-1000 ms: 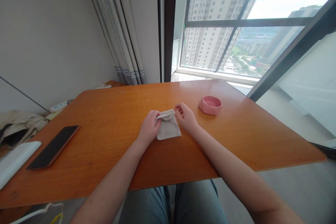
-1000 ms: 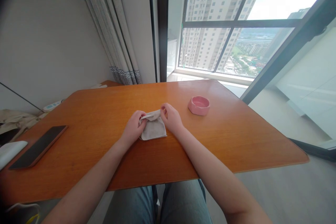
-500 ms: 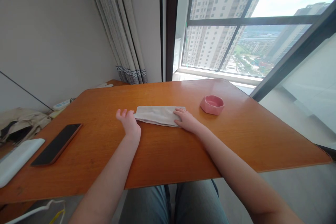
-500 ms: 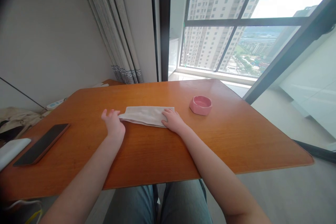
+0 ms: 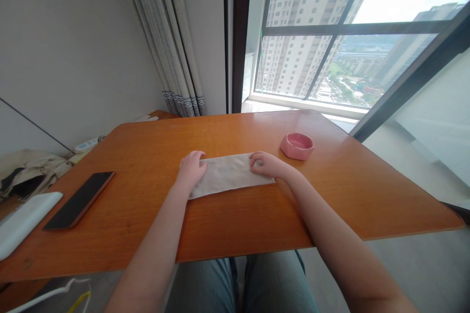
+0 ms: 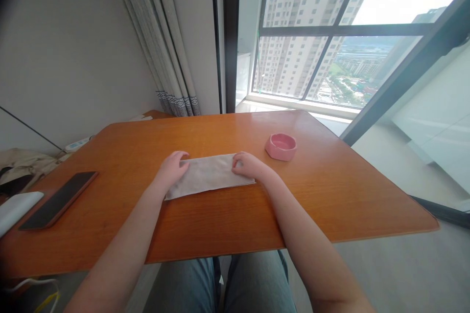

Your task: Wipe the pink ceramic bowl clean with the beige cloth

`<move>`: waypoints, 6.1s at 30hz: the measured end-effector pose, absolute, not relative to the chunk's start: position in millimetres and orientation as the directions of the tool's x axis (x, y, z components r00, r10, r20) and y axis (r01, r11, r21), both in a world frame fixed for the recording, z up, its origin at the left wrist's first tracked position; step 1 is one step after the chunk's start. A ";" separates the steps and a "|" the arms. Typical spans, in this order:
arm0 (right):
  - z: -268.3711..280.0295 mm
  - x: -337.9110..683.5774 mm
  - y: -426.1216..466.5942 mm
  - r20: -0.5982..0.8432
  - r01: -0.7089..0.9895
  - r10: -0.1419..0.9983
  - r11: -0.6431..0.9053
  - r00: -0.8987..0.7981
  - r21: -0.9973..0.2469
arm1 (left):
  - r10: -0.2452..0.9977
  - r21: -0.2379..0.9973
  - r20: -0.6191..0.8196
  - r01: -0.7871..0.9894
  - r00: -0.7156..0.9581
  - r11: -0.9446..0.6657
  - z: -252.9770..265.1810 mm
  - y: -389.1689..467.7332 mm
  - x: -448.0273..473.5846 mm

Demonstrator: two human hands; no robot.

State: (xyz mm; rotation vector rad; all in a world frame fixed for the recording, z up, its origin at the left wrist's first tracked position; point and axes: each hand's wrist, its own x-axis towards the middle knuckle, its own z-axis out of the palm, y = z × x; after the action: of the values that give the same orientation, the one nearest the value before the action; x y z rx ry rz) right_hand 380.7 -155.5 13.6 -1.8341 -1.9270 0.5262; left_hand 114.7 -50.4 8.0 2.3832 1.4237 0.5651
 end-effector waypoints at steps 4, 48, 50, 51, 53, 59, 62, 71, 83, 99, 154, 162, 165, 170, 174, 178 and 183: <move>11.7 387.7 -152.2 0.149 0.861 0.944 -0.193 0.293 -0.471 | 0.918 0.378 0.058 0.842 0.392 -0.384 5.6 -37.9 95.9; -22.4 324.7 -144.2 -0.026 0.970 0.988 -0.157 0.155 -0.187 | 0.878 0.211 0.001 0.858 0.478 -0.468 -20.4 -48.6 126.0; -23.2 327.3 -143.0 -0.028 0.960 0.978 -0.209 0.207 -0.186 | 0.944 0.213 0.026 0.921 0.329 -0.326 -16.1 -41.6 116.2; -23.8 328.9 -142.4 -0.028 0.955 0.973 -0.229 0.228 -0.186 | 0.962 0.217 0.052 0.937 0.270 -0.274 -13.3 -39.3 111.9; -24.7 332.3 -141.4 -0.024 0.949 0.967 -0.254 0.254 -0.189 | 0.975 0.227 0.098 0.949 0.199 -0.217 -7.7 -37.2 105.5; -26.3 336.2 -140.0 0.003 0.944 0.962 -0.268 0.273 -0.191 | 0.970 0.203 0.010 0.949 0.244 -0.241 0.8 -42.5 108.7; -27.1 335.2 -140.1 0.013 0.942 0.959 -0.275 0.283 -0.190 | 0.959 0.345 -0.026 0.903 0.282 -0.256 1.5 -46.5 116.9; -12.9 340.2 -141.4 0.064 0.933 0.985 -0.132 0.163 -0.336 | 0.969 0.480 0.049 0.845 0.243 -0.236 5.5 -38.6 99.2; -17.8 337.9 -138.9 0.071 0.917 0.990 -0.086 0.123 -0.389 | 0.801 0.671 0.543 0.442 0.252 -0.595 9.3 -77.7 149.3; -18.8 339.2 -136.3 0.066 0.892 0.967 -0.199 0.245 -0.405 | 0.499 0.442 0.557 0.271 0.664 -0.855 -14.3 -91.5 176.6; 7.2 343.3 -191.2 0.261 0.835 0.947 -0.014 0.188 -0.550 | 0.568 0.712 0.212 0.272 0.795 -0.647 -11.6 -83.2 161.9; -21.0 290.4 -146.6 0.310 0.741 0.950 0.233 -0.036 -0.629 | 0.528 0.586 0.137 0.361 0.838 -0.726 -9.8 -89.7 163.9; -28.0 292.4 -147.6 0.329 0.729 0.944 0.239 -0.021 -0.642 | 0.523 0.558 0.135 0.372 0.842 -0.742 -9.4 -90.0 164.2; -27.8 289.6 -150.4 0.322 0.738 0.947 0.229 -0.017 -0.634 | 0.515 0.574 0.137 0.356 0.846 -0.737 -9.6 -91.7 164.5; -7.2 307.5 -158.2 0.354 0.786 0.929 0.301 -0.112 -0.540 | 0.524 0.594 0.142 0.351 0.840 -0.724 -7.2 -92.9 162.3; 19.8 369.3 -167.3 0.617 0.915 0.753 0.050 0.229 -0.401 | 0.544 0.561 0.102 0.403 0.833 -0.723 -3.9 -92.0 159.5; 15.5 444.7 -176.2 0.548 0.770 0.543 -0.495 0.636 -0.403 | 0.542 0.555 0.098 0.406 0.835 -0.726 -3.0 -91.0 159.1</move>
State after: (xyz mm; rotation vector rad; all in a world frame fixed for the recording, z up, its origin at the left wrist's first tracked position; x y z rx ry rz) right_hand 444.7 -176.2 15.5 -2.2244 -1.0202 -0.4661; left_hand 159.1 -91.0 -3.0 2.4847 0.6956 0.3444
